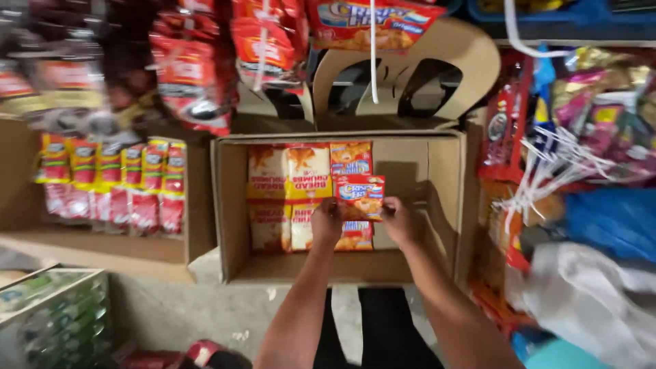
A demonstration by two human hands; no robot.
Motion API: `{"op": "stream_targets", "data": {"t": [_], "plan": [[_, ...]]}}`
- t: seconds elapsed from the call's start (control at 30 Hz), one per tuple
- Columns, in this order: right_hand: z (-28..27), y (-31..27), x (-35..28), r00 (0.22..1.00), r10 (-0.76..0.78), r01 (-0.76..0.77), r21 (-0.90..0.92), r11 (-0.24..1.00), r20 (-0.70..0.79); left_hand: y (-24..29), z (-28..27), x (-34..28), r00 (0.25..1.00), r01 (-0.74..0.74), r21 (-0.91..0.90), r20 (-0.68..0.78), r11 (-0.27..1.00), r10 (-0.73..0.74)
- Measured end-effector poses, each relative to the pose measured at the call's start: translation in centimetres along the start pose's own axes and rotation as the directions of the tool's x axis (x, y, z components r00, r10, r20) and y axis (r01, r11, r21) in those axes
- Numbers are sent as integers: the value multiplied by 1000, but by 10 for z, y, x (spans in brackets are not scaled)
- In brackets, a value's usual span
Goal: Organizing and stocking various food products and bottled sauces on store shelves.
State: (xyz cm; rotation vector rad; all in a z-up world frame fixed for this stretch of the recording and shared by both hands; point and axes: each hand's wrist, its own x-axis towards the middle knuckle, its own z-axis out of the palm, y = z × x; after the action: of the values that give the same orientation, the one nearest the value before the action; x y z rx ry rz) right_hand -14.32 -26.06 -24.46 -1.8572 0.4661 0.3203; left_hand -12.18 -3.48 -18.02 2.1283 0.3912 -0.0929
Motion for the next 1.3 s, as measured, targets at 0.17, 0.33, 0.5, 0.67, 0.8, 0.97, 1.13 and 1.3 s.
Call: {"op": "stream_targets", "data": {"t": [0.17, 0.33, 0.5, 0.67, 0.8, 0.97, 1.13, 1.3], "plan": [[37, 5, 48, 995, -84, 81, -41, 996, -59, -45, 36, 46, 997, -76, 40, 18, 996, 75], [54, -10, 66, 997, -49, 33, -215, 976, -67, -21, 24, 63, 994, 3, -144, 109, 990, 13], [58, -24, 63, 973, -189, 127, -377, 918, -134, -62, 46, 67, 981, -195, 140, 27, 971, 193], [48, -57, 40, 926, -336, 250, -392, 885, -169, -30, 28, 63, 988, -111, 179, 125, 978, 89], [40, -46, 36, 944, -318, 263, -379, 887, -90, -47, 30, 59, 963, -237, 115, 156, 965, 218], [26, -52, 12, 962, -267, 244, -259, 934, -56, 5, -16, 25, 961, -187, 74, 220, 980, 167], [6, -104, -10, 941, -325, 286, 286, 914, 96, 82, -61, 19, 960, -154, -241, 194, 958, 202], [-47, -291, -68, 965, -252, 254, 20, 967, -71, 181, -120, 57, 919, -374, -272, 18, 887, 393]]}}
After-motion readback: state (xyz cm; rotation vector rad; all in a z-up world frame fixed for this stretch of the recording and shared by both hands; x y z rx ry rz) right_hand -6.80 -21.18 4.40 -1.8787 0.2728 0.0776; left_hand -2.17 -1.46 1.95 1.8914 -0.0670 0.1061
